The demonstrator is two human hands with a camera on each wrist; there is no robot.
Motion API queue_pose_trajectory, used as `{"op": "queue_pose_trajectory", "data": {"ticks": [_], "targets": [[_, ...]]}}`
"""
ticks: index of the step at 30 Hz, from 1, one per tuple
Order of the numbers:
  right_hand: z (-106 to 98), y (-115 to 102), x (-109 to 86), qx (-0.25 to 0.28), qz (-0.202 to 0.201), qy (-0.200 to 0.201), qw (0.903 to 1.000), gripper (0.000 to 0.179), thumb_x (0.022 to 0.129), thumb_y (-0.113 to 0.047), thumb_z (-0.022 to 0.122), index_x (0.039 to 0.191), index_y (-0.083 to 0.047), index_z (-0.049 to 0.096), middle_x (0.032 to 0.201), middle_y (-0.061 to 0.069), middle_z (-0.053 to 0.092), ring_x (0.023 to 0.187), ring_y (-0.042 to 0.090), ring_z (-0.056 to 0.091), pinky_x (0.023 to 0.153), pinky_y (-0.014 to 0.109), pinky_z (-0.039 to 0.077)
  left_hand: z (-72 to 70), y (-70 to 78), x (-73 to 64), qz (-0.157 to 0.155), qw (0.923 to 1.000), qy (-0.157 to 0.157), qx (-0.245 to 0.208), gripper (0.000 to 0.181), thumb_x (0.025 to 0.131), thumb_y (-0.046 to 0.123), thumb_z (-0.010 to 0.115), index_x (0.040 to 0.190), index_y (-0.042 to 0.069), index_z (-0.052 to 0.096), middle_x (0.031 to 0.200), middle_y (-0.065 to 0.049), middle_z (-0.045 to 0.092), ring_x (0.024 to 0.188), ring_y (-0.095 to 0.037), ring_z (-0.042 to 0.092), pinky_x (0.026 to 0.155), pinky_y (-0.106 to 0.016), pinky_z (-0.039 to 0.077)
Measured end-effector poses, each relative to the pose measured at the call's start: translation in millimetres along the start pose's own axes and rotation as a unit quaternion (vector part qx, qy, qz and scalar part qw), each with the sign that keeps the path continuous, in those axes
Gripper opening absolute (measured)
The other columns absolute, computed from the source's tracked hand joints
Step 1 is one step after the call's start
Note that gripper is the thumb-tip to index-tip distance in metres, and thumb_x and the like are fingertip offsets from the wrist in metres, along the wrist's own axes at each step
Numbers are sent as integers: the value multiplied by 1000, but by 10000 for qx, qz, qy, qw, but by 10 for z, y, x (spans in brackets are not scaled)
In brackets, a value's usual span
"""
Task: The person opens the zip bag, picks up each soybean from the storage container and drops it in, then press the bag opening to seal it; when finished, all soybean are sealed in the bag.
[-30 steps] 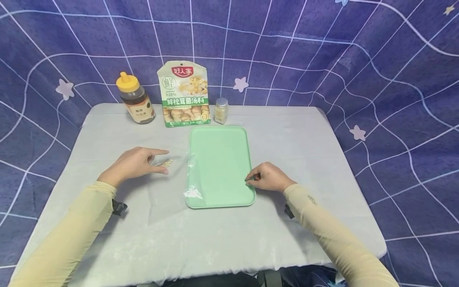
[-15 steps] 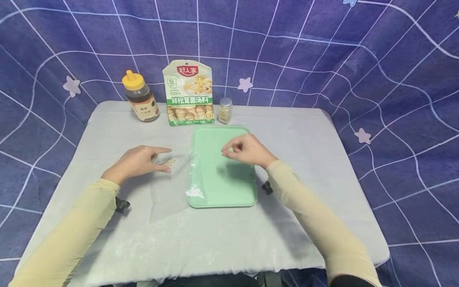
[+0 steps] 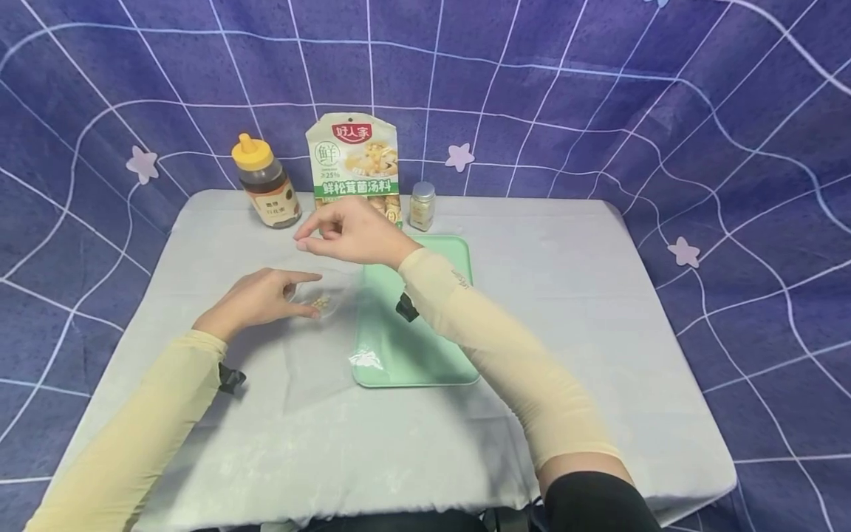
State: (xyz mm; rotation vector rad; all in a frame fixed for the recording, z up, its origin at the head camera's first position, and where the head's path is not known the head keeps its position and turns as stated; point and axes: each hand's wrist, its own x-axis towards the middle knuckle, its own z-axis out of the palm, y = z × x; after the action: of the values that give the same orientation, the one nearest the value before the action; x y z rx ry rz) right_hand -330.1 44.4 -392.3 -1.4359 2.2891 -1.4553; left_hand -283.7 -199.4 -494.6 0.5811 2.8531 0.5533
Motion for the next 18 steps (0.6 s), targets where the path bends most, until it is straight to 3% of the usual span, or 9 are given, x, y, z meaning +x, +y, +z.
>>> {"op": "queue_pose_trajectory", "data": {"ticks": [10, 18], "targets": [[-7, 96, -12, 10, 121, -173, 9998, 13, 91, -19, 79, 102, -13, 82, 54, -1, 41, 51, 13, 38, 57, 28, 38, 18, -28, 22, 70, 10000, 53, -27, 80, 73, 64, 84, 139, 23, 65, 76, 4, 56, 64, -16, 49, 57, -38, 39], [-276, 259, -315, -85, 483, 143, 9987, 13, 91, -17, 80, 102, -11, 82, 56, 3, 42, 53, 15, 37, 55, 29, 36, 32, -36, 23, -31, 10000, 59, -32, 80, 73, 63, 84, 139, 22, 65, 77, 3, 56, 64, -17, 49, 57, -38, 39]]}}
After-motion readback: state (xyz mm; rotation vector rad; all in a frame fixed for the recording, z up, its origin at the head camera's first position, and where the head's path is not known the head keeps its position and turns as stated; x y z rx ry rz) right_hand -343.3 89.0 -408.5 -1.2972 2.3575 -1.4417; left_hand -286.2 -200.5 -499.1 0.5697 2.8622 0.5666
